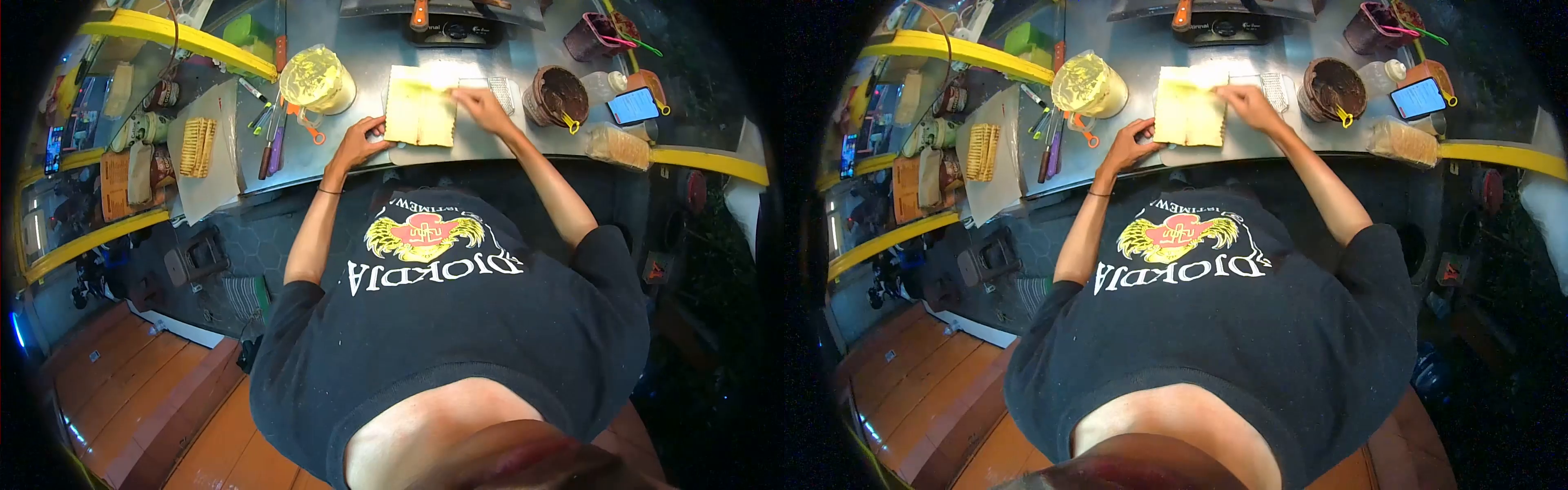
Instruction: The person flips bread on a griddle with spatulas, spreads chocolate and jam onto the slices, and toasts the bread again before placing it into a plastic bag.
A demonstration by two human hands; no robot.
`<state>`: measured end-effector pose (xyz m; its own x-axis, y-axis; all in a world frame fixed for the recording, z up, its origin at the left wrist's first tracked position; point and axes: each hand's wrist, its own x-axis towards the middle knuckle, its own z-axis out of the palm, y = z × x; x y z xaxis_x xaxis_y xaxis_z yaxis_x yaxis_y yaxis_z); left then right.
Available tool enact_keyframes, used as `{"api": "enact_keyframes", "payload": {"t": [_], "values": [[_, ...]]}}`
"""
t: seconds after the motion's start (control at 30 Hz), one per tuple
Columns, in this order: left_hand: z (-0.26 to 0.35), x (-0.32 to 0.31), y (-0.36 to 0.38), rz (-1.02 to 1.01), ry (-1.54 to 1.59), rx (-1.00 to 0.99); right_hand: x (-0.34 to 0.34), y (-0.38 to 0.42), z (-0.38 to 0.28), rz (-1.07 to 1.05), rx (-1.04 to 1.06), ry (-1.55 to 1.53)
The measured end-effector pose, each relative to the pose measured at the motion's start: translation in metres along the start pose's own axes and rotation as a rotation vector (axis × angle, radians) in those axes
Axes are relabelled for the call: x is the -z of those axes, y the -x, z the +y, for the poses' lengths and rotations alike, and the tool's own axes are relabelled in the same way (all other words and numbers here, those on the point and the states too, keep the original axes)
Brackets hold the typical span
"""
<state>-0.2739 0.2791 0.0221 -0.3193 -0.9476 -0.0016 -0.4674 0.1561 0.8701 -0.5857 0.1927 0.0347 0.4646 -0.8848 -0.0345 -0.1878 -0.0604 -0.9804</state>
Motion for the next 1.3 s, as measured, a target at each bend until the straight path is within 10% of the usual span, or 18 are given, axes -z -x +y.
{"api": "enact_keyframes", "payload": {"t": [0.07,0.17,0.33,0.53,0.67,0.7,0.8,0.87,1.07,1.23,1.3], "values": [[0.003,0.002,-0.002,-0.012,-0.023,0.037,0.001,-0.003,0.006,0.065,0.140,0.068],[-0.001,0.002,0.000,0.009,-0.060,0.026,-0.012,0.044,-0.023,-0.407,0.167,0.368],[-0.010,0.004,-0.002,-0.048,0.054,0.100,0.006,-0.014,-0.001,0.026,0.038,0.102],[0.008,0.007,-0.006,-0.067,-0.012,0.158,-0.009,0.032,0.002,-0.335,0.118,0.138],[0.006,-0.012,0.001,0.062,-0.153,-0.011,0.034,0.036,-0.025,-0.018,-0.436,0.034],[0.014,-0.018,0.002,0.183,-0.212,-0.055,0.037,0.034,-0.021,0.168,0.028,0.063],[0.016,-0.041,-0.002,0.270,-0.326,-0.003,0.029,0.071,-0.014,-0.096,0.079,0.665],[0.015,-0.040,-0.002,0.266,-0.292,0.012,0.021,0.104,-0.035,-0.226,0.191,0.504],[0.005,-0.054,0.000,0.369,-0.270,-0.109,0.025,0.027,0.008,0.452,0.004,0.048],[0.009,-0.058,0.004,0.386,-0.372,-0.055,0.033,0.093,-0.018,-0.177,-0.197,0.090],[0.009,-0.060,0.004,0.394,-0.340,-0.043,0.036,0.085,-0.028,-0.065,-0.200,0.043]]}}
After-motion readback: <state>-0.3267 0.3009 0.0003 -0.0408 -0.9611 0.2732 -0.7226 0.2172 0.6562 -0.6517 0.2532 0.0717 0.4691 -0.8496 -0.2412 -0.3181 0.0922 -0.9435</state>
